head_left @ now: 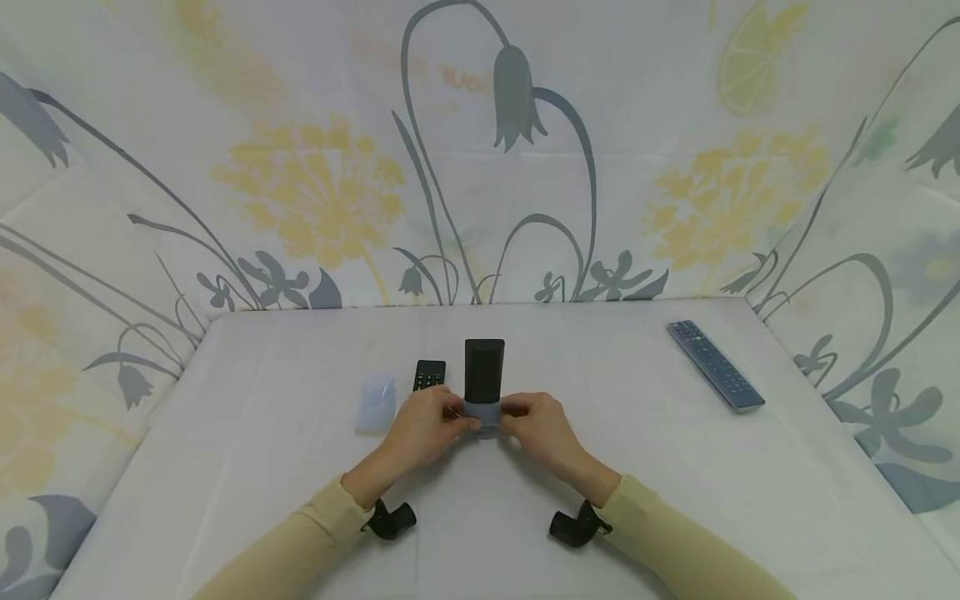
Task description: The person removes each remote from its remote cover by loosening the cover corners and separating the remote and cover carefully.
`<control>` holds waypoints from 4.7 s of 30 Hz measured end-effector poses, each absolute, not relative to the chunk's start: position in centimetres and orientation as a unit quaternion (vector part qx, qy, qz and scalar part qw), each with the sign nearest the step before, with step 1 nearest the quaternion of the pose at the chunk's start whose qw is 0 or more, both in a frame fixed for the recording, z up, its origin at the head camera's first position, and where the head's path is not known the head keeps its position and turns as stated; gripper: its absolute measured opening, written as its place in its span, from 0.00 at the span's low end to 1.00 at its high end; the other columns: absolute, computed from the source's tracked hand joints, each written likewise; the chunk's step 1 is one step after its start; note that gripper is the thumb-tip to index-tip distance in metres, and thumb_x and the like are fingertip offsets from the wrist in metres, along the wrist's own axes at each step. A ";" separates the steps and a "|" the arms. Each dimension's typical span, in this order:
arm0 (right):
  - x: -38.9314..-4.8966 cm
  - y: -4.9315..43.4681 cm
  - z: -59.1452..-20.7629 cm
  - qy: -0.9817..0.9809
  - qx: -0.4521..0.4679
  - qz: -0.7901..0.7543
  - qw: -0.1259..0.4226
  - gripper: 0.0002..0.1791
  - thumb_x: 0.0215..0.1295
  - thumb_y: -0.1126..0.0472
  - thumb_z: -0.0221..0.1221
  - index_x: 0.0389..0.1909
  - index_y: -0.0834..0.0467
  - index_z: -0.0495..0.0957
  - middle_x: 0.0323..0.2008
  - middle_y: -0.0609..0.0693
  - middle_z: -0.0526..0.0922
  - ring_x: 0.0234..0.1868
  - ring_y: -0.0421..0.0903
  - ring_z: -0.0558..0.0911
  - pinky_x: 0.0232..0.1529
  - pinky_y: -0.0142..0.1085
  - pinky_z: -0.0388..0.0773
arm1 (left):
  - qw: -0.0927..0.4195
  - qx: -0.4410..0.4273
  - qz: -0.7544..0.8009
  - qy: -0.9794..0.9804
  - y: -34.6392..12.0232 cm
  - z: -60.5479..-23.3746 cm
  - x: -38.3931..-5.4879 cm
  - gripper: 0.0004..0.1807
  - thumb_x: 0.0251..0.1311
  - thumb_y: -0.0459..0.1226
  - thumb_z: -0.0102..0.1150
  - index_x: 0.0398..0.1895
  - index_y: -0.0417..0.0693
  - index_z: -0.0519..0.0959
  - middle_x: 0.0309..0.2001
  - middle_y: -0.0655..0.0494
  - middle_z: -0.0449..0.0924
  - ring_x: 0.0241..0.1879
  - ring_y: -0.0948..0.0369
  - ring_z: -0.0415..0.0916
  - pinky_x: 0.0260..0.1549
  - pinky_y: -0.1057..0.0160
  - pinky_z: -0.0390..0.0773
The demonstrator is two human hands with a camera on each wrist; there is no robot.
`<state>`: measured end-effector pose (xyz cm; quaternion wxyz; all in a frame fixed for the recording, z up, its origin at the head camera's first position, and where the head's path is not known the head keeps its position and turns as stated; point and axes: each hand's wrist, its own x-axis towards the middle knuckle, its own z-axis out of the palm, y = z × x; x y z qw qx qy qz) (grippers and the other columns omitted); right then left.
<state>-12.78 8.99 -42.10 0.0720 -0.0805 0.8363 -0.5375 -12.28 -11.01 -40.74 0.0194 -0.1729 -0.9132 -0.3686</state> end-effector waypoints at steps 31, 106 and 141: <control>-13.1 10.6 -38.1 0.773 -0.165 -0.612 -0.018 0.18 0.64 0.66 0.66 0.55 0.62 0.81 0.50 0.54 0.84 0.51 0.50 0.81 0.52 0.40 0.79 | 0.019 -0.183 -0.367 -0.912 -10.9 -41.0 -12.4 0.06 0.54 0.37 0.74 0.30 0.45 0.87 0.29 0.61 0.78 0.29 0.65 0.76 0.27 0.67 0.75; -12.7 14.1 -36.5 0.663 -0.152 -0.705 0.203 0.25 0.75 0.61 0.53 0.62 0.78 0.69 0.54 0.65 0.79 0.41 0.46 0.87 0.42 0.32 0.81 | 0.305 -0.238 -0.269 -0.882 -13.6 -39.0 -11.4 0.15 0.40 0.33 0.82 0.33 0.41 0.87 0.32 0.55 0.76 0.28 0.61 0.75 0.26 0.64 0.79; -12.3 13.9 -38.0 0.608 -0.201 -0.686 0.345 0.33 0.76 0.63 0.52 0.75 0.67 0.52 0.61 0.65 0.72 0.47 0.48 0.83 0.45 0.35 0.78 | 0.264 -0.117 -0.560 -0.777 -14.1 -38.5 -11.6 0.12 0.49 0.29 0.76 0.38 0.42 0.87 0.34 0.52 0.84 0.33 0.58 0.78 0.33 0.72 0.78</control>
